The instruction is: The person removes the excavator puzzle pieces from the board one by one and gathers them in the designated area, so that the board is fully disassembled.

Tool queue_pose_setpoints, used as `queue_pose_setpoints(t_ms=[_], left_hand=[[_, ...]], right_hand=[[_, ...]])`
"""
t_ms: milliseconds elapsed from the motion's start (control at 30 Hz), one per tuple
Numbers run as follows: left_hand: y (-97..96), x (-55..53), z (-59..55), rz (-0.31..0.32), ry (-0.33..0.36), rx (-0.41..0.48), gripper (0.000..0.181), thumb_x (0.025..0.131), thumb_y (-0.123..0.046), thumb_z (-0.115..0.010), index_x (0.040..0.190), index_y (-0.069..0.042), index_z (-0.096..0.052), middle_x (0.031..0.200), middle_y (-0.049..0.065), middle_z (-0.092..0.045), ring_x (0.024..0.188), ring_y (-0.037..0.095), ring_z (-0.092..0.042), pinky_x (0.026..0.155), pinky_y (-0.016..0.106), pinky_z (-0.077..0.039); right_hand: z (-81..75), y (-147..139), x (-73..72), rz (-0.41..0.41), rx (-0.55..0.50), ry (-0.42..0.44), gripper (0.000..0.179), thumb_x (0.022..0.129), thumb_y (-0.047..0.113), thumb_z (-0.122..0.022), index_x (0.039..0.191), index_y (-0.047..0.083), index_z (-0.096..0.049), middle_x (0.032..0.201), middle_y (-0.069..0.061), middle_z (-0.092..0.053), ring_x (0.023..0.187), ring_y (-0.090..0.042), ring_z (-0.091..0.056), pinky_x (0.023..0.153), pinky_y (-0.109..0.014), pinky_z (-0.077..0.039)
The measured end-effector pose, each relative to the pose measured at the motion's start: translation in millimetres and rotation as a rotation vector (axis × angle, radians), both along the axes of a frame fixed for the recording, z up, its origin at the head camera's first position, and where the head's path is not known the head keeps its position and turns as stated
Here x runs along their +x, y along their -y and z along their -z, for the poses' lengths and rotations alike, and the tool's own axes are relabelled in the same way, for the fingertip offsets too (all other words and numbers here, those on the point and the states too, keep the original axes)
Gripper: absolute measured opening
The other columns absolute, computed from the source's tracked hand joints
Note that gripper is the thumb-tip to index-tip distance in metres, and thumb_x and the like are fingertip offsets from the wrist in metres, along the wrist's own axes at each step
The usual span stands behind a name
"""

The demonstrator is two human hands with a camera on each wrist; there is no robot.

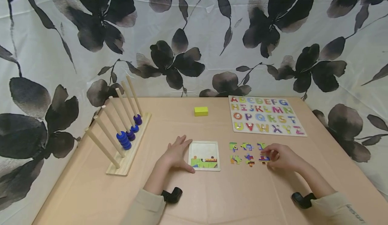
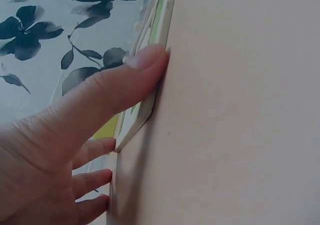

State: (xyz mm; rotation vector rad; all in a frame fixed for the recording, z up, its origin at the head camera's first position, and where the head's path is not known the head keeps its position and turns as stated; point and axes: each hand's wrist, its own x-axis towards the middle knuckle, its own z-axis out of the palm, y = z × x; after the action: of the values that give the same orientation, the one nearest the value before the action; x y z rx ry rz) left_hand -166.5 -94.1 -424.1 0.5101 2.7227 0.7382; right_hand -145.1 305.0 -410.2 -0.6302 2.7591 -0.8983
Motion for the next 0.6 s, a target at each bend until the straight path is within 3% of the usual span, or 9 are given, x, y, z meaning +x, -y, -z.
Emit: queue_pose_setpoints(t_ms=[200,600], left_hand=[[1.6,1.2,-0.8,0.001,0.002,0.024,0.111,0.047,-0.040,-0.089,0.139,-0.010,-0.037,0.149,0.016,-0.021,0.137,0.035,-0.012,0.104,0.061,-0.011],[1.2,2.0,1.1,0.001,-0.003,0.019,0.110,0.045,-0.042,-0.090,0.138,-0.012,-0.039,0.149,0.016,-0.021,0.137,0.035,-0.010,0.104,0.061,-0.009]], right_hand=[[-2.8,16.3,-1.1,-0.007,-0.012,-0.042,0.030,0.069,0.001,-0.076,0.097,0.000,-0.065,0.081,-0.003,-0.057,0.068,-0.015,-0.052,0.055,-0.021,-0.046],[-7.4,76.5,-7.3,-0.063,-0.062,0.003,0.028,0.073,0.002,-0.072,0.100,0.003,-0.065,0.084,-0.005,-0.058,0.070,-0.019,-0.053,0.054,-0.021,-0.046]])
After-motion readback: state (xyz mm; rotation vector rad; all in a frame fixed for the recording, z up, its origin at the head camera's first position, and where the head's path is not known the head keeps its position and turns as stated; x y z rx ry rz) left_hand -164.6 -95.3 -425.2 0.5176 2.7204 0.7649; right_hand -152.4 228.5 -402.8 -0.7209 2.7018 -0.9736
